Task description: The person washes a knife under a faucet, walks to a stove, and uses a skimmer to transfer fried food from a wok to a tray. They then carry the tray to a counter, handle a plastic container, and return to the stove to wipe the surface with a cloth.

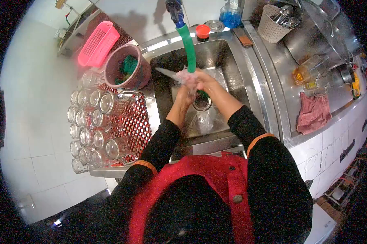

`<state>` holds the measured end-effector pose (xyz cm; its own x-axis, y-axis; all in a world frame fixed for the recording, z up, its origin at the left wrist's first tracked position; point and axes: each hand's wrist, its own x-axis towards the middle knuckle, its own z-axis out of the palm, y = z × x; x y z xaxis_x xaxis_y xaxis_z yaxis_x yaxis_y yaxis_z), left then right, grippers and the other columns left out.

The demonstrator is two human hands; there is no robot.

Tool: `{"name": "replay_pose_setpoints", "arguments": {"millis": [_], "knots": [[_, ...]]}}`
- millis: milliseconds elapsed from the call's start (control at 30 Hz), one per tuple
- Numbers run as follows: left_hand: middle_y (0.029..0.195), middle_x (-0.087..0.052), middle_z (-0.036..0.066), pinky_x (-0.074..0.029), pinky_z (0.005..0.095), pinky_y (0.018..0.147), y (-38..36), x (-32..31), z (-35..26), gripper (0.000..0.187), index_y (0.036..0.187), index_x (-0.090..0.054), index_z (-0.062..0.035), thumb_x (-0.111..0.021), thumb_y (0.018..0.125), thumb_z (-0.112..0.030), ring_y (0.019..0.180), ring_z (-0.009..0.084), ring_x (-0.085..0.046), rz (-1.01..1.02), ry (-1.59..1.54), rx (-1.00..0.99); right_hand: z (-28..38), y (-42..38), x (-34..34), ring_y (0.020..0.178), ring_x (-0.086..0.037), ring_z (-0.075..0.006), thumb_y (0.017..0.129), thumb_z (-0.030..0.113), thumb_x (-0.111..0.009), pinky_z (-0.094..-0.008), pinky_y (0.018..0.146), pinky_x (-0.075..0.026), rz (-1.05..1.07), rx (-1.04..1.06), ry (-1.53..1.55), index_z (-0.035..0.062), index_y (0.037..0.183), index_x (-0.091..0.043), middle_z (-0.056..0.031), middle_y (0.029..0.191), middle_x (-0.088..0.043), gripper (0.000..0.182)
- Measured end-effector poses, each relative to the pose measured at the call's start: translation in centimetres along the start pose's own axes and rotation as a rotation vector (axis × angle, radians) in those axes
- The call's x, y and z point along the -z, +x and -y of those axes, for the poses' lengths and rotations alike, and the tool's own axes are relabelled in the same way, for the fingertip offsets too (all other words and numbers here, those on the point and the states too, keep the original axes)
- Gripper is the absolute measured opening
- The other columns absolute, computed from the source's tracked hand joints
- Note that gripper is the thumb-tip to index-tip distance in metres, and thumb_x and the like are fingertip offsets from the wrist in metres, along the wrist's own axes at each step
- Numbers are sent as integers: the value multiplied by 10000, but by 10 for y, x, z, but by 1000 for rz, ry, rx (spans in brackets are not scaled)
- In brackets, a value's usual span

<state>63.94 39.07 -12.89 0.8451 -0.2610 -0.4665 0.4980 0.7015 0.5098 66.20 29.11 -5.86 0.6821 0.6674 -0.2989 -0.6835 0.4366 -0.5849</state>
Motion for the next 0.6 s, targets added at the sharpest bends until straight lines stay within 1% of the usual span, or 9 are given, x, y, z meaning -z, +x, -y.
{"name": "replay_pose_setpoints", "arguments": {"millis": [67,100,167,233,300,367,400,533,600], "knots": [[861,-532,99,-447,347,592,-52,-55,-26,271,1015,-413,-65,-493,759,-100,671,210,-532,26,-7,0,16,-19,-20,541,-465,-54,744,276,-541,-208,420,-361,-279,-154,-480,123,823,-553,8,683,-541,173],[861,-532,99,-447,347,592,-48,-52,-24,271,1015,-413,-65,-493,759,-100,671,210,-532,17,-15,4,26,-27,-19,541,-465,-54,744,276,-541,-208,420,-361,-280,-167,-478,123,823,-553,8,683,-541,173],[822,-545,93,-421,328,534,-17,-37,-21,194,952,-468,-27,-454,769,-90,657,201,-524,199,220,-64,51,-39,-10,481,-438,-56,685,228,-609,-196,397,-345,-84,-333,-1102,66,865,-541,19,644,-531,252],[851,-543,119,-449,327,635,8,-20,-16,238,1001,-464,-17,-477,788,-122,736,231,-546,101,269,-11,83,-47,-11,523,-459,-61,694,199,-559,-211,430,-368,-4,-404,-1696,91,827,-549,18,627,-528,172],[817,-554,108,-450,343,617,-6,-39,-22,252,988,-477,-17,-519,764,-126,700,231,-552,69,362,-43,118,-63,-4,545,-466,-70,706,151,-514,-209,450,-371,86,278,-1845,72,824,-540,6,608,-509,144],[815,-556,107,-455,360,611,-26,-59,-33,247,980,-474,-13,-521,761,-119,714,239,-554,56,472,-27,150,-85,-61,587,-505,-87,752,123,-476,-239,486,-396,-425,428,-1605,34,796,-512,-31,632,-533,106],[814,-558,105,-459,377,605,-33,-61,-36,243,972,-471,-9,-523,758,-112,727,247,-557,46,585,-18,162,-84,-61,594,-526,-129,754,212,-503,-273,500,-408,-457,938,-1525,24,811,-497,-59,645,-542,196],[817,-550,120,-471,460,608,-46,-54,-38,211,941,-450,6,-504,743,-42,771,267,-562,-19,650,112,154,-129,-192,635,-556,-213,653,132,-569,-305,541,-426,-495,1111,-1374,41,713,-595,-136,741,-558,112],[820,-544,126,-477,453,601,-52,-43,-29,198,931,-447,11,-498,744,-31,761,271,-563,-55,589,116,153,-132,-200,568,-523,-191,649,135,-607,-275,530,-414,-285,1348,-1891,18,710,-574,-124,651,-539,136]]}}
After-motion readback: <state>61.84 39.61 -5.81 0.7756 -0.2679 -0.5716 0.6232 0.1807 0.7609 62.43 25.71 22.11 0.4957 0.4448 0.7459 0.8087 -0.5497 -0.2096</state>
